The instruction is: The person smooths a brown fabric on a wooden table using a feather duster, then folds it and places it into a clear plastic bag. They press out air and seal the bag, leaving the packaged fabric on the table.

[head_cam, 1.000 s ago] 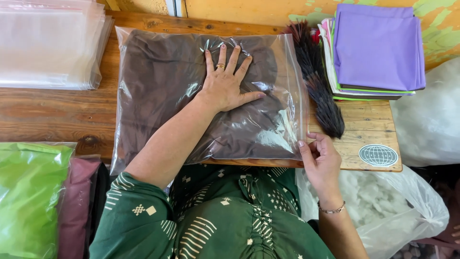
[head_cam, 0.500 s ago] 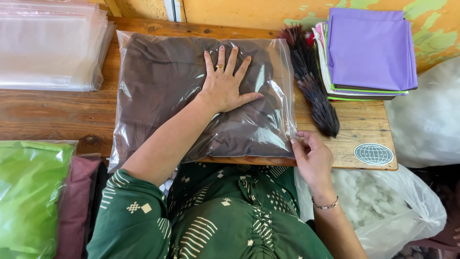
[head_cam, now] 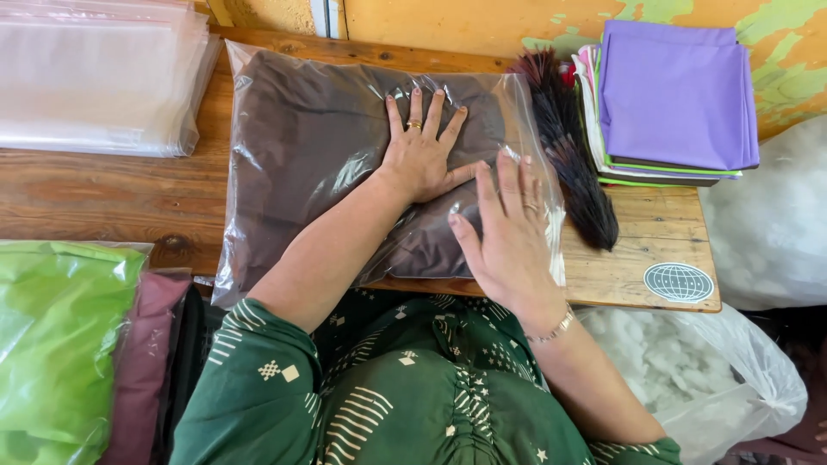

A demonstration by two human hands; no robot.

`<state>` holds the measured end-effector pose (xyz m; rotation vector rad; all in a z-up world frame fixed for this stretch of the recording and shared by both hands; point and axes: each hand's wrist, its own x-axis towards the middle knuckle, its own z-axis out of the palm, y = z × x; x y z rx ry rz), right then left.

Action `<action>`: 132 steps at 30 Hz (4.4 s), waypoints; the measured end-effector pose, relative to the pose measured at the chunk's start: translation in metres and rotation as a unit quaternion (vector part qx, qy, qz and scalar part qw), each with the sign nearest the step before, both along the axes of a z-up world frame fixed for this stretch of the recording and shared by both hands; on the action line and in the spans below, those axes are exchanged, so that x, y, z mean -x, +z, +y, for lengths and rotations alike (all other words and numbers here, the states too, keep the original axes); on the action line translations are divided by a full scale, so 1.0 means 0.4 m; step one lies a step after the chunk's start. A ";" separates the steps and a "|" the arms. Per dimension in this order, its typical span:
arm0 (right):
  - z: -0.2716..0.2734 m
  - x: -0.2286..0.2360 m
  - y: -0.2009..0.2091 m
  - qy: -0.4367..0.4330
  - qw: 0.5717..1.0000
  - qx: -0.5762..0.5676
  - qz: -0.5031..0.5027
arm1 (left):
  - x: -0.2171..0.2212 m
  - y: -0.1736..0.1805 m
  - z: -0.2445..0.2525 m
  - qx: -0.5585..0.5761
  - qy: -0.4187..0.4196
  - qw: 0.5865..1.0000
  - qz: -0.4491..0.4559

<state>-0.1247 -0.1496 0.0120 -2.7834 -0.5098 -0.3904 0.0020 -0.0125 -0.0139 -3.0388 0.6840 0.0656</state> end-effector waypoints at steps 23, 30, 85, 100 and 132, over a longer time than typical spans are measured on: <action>-0.004 -0.086 -0.125 -0.039 0.989 0.016 0.144 | -0.038 -0.049 0.023 0.110 0.021 0.994 0.016; -0.003 -0.088 -0.127 -0.033 0.990 0.011 0.133 | -0.034 -0.032 0.050 0.190 0.011 0.982 -0.021; 0.164 -0.312 -0.078 -0.030 0.981 0.093 0.167 | 0.212 0.021 0.192 0.083 0.090 0.992 0.029; 0.169 -0.319 -0.091 -0.038 0.984 0.095 0.145 | -0.087 0.059 0.157 0.125 0.135 0.982 -0.042; 0.069 -0.366 -0.068 -0.041 0.980 0.072 0.183 | -0.126 -0.094 0.171 0.132 0.152 0.978 -0.055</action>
